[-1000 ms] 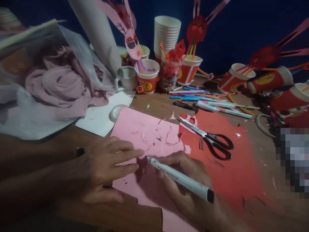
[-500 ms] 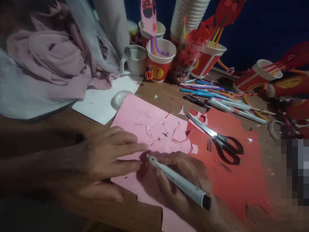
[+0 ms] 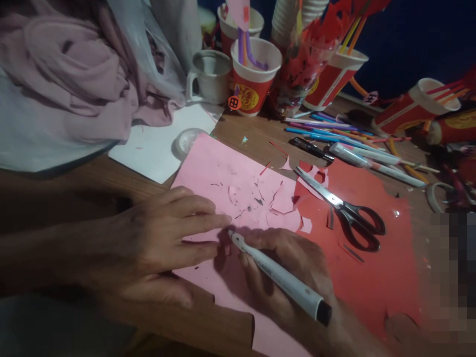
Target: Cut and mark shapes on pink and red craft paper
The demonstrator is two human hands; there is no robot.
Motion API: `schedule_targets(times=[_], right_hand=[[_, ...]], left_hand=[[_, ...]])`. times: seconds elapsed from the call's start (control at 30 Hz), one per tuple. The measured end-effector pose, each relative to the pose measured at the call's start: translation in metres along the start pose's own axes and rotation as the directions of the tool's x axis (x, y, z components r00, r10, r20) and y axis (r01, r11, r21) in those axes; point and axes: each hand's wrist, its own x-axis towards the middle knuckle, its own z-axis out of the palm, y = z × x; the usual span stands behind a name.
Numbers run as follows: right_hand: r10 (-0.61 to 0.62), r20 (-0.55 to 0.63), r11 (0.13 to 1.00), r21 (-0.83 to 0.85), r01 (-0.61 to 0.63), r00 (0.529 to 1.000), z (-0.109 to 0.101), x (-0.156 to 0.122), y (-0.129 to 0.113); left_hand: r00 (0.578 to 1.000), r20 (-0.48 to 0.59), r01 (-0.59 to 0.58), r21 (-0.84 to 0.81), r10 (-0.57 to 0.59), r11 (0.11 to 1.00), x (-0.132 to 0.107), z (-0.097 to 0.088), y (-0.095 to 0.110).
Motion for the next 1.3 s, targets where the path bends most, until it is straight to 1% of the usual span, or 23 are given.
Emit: schedule_targets(times=[0.07,0.17,0.4,0.57,0.7,0.87,0.97,1.07,1.17,1.3], right_hand=[[0.012,0.015,1.0,-0.004,-0.012,1.0,-0.001,0.001,-0.001],[0.007,0.035,1.0,-0.012,-0.006,0.999,-0.001,0.0,-0.002],[-0.066,0.015,0.996,-0.062,0.067,0.998,0.001,-0.002,0.004],[-0.057,0.047,0.998,-0.015,0.057,0.997,-0.001,-0.002,0.003],[-0.084,0.1,0.996,0.017,0.082,0.991,-0.004,-0.002,0.001],[-0.1,0.12,0.995,0.032,0.097,0.988,-0.005,-0.002,0.001],[-0.11,0.143,0.993,0.057,0.103,0.984,-0.006,-0.001,0.0],[-0.115,0.14,0.993,0.043,0.11,0.983,-0.008,-0.003,-0.001],[-0.073,0.132,0.997,0.006,0.073,0.989,-0.008,-0.005,-0.004],[0.029,0.176,1.0,-0.011,-0.028,0.984,-0.011,-0.007,-0.01]], left_hand=[[1.0,0.022,0.008,-0.004,-0.008,1.0,0.0,0.0,0.0],[1.0,0.013,0.006,0.001,-0.006,1.0,-0.001,0.0,0.0],[0.999,0.035,0.011,-0.01,-0.011,1.0,-0.002,0.0,0.001],[1.0,0.003,0.012,0.003,-0.012,1.0,-0.002,0.002,0.0],[1.0,0.009,0.01,-0.005,-0.01,1.0,-0.002,0.004,0.0],[0.999,-0.038,0.011,-0.009,-0.011,1.0,-0.002,0.005,0.0],[1.0,-0.02,0.009,-0.01,-0.009,1.0,-0.002,0.004,0.0],[1.0,-0.019,0.005,-0.009,-0.005,1.0,-0.002,0.003,0.0],[1.0,-0.03,-0.001,-0.01,0.0,1.0,-0.002,0.003,-0.001],[1.0,-0.023,0.007,-0.017,-0.007,1.0,-0.002,0.003,0.0]])
